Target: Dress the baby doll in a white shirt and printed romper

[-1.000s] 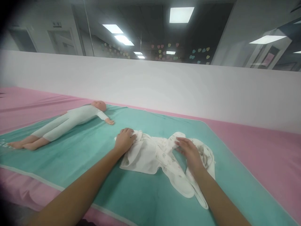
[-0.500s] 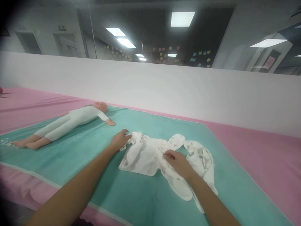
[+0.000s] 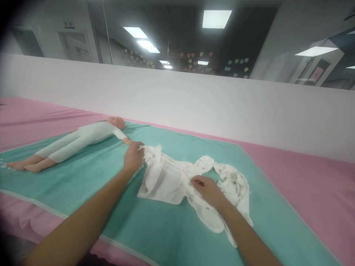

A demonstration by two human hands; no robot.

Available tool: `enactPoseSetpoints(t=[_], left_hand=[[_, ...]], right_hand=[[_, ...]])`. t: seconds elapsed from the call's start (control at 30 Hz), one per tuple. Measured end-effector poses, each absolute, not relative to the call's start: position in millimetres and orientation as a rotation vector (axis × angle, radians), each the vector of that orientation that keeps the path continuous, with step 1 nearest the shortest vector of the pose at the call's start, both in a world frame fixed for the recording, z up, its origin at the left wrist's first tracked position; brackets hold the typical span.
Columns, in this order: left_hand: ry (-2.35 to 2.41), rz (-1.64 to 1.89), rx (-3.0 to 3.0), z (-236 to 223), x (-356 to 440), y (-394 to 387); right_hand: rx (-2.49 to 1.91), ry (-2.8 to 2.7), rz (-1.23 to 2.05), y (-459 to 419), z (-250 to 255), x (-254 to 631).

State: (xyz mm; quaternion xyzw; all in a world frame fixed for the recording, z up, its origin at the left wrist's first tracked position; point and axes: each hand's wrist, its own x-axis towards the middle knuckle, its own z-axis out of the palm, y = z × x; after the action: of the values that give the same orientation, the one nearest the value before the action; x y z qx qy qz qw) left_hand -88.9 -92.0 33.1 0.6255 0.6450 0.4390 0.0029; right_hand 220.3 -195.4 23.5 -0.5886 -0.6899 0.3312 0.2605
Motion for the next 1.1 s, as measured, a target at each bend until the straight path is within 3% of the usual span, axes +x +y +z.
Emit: enactPoseSetpoints(t=[0.4,0.6,0.8,1.1], left_hand=[[1.705,1.580,2.103,27.7,-78.6,-97.7],[1.739,1.473,2.118,11.3,-75.1,-88.2],[1.769,1.491,2.034,3.8,-73.9,-77.8],[1.728,1.564,1.740,1.9,-83.4,-66.1]], right_hand=[[-1.600,-1.887,0.859,-196.2,25.4,218.4],[-1.554,-1.795,0.524,-185.6,18.7,223.3],[-1.575,-1.896,0.401,-153.4,22.2,212.9],[-1.583,-2.263,0.715,-84.8,33.2,188.4]])
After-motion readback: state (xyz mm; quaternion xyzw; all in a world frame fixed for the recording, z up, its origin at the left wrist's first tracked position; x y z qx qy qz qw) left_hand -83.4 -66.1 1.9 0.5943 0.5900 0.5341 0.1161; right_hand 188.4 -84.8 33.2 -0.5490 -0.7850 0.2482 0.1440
